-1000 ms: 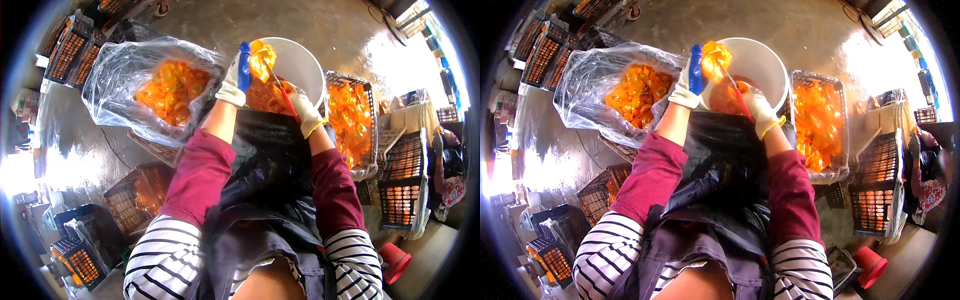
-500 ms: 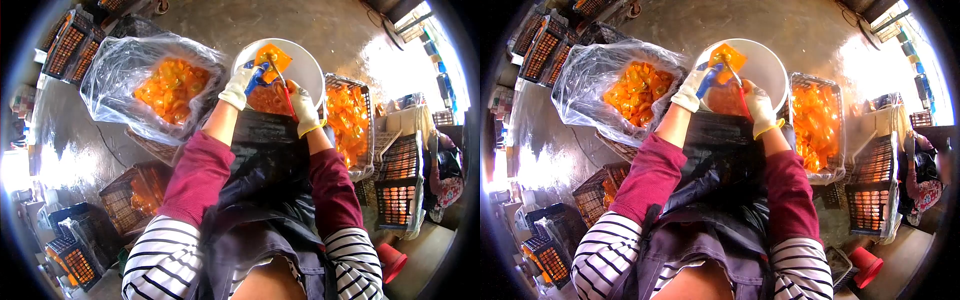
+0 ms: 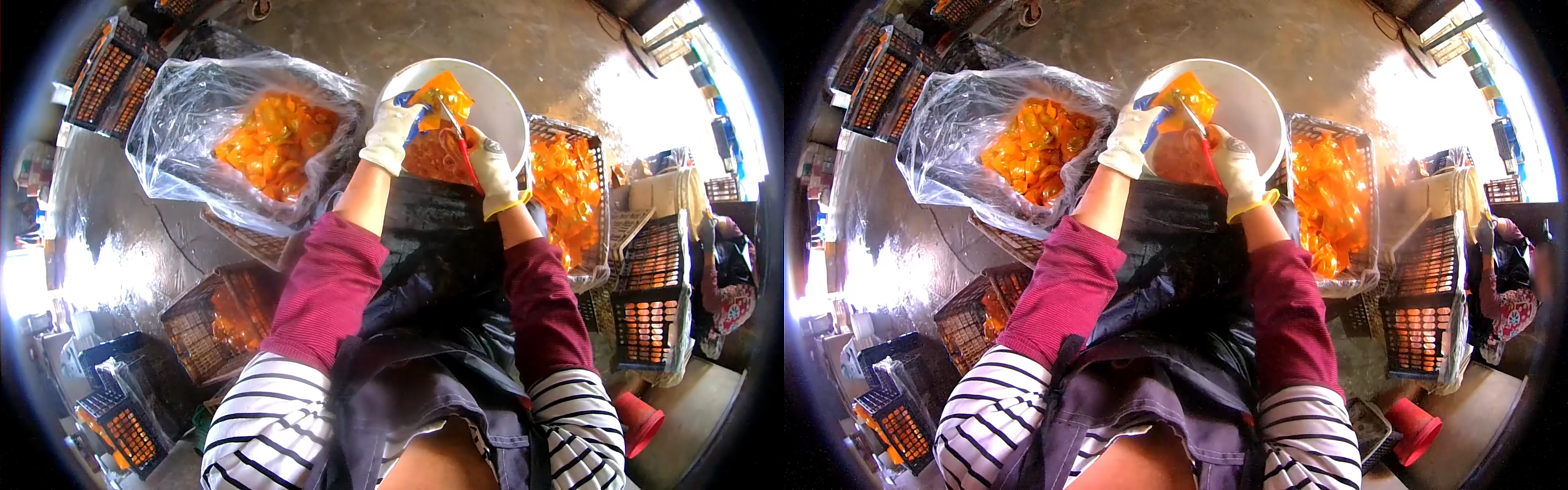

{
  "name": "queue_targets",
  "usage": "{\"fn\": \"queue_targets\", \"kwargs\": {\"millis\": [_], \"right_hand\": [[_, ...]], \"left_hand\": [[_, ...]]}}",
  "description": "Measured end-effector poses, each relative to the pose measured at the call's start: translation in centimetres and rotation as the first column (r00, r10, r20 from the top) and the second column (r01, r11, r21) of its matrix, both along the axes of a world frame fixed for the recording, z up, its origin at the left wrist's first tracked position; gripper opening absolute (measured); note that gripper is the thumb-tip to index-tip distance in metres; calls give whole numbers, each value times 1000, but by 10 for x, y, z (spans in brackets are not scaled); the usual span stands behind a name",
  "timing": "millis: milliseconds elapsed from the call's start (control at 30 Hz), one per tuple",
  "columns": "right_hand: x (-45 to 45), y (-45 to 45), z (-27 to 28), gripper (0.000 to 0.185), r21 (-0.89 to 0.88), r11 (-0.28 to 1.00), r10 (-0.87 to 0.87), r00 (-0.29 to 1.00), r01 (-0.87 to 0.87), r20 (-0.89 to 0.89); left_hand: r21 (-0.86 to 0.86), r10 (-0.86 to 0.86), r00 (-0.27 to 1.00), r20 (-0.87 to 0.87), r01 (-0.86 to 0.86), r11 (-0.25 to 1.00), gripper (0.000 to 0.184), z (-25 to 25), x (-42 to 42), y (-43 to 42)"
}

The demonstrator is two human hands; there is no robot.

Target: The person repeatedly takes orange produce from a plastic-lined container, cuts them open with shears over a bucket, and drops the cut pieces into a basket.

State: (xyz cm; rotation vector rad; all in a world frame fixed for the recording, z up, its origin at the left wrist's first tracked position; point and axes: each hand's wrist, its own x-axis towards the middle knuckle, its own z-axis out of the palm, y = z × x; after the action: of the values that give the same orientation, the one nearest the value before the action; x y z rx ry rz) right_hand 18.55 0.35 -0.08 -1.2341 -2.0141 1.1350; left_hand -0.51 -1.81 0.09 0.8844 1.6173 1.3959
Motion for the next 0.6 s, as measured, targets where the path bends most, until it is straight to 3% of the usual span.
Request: {"fn": "queue_targets", "kwargs": {"millis": [100,133,233,333,367,400,433,467,567,600], "right_hand": [[2,3,-10,33,71,998,3,1000,-5,18],[2,3,-7,33,106,994,3,999,-8,49],[2,-6,11,35,-190,979,65,997,-71,-37],[-6,0,9,29,-347,937,21,998,-38,-52],[-5,-1,10,29,-429,902,-10,992,-46,-128],[-4,-7,28,28,-506,861,-49,979,-59,-198],[-3,-10,37,28,-577,813,-94,960,-78,-262],[-3,-9,32,27,-580,809,-87,955,-98,-283],[-3,-2,18,25,-585,801,-60,955,-128,-290],[-1,-1,18,26,-590,799,-47,968,-112,-248]], "left_hand": [[-107,-53,933,-357,15,994,42,-33,-14,11],[-218,-95,905,-414,3,976,45,-10,-8,3],[-85,-36,847,-531,-11,996,43,19,-2,-8],[274,162,921,-353,-63,960,36,5,-1,3],[399,85,989,123,-128,908,29,1,6,7],[347,-65,897,438,-102,932,32,6,6,5],[306,-185,685,705,-58,950,34,12,6,4],[254,-169,645,746,-40,966,39,15,15,1],[315,-183,786,590,-16,949,40,-25,12,22],[214,-69,868,491,-44,976,43,-22,14,19]]}}
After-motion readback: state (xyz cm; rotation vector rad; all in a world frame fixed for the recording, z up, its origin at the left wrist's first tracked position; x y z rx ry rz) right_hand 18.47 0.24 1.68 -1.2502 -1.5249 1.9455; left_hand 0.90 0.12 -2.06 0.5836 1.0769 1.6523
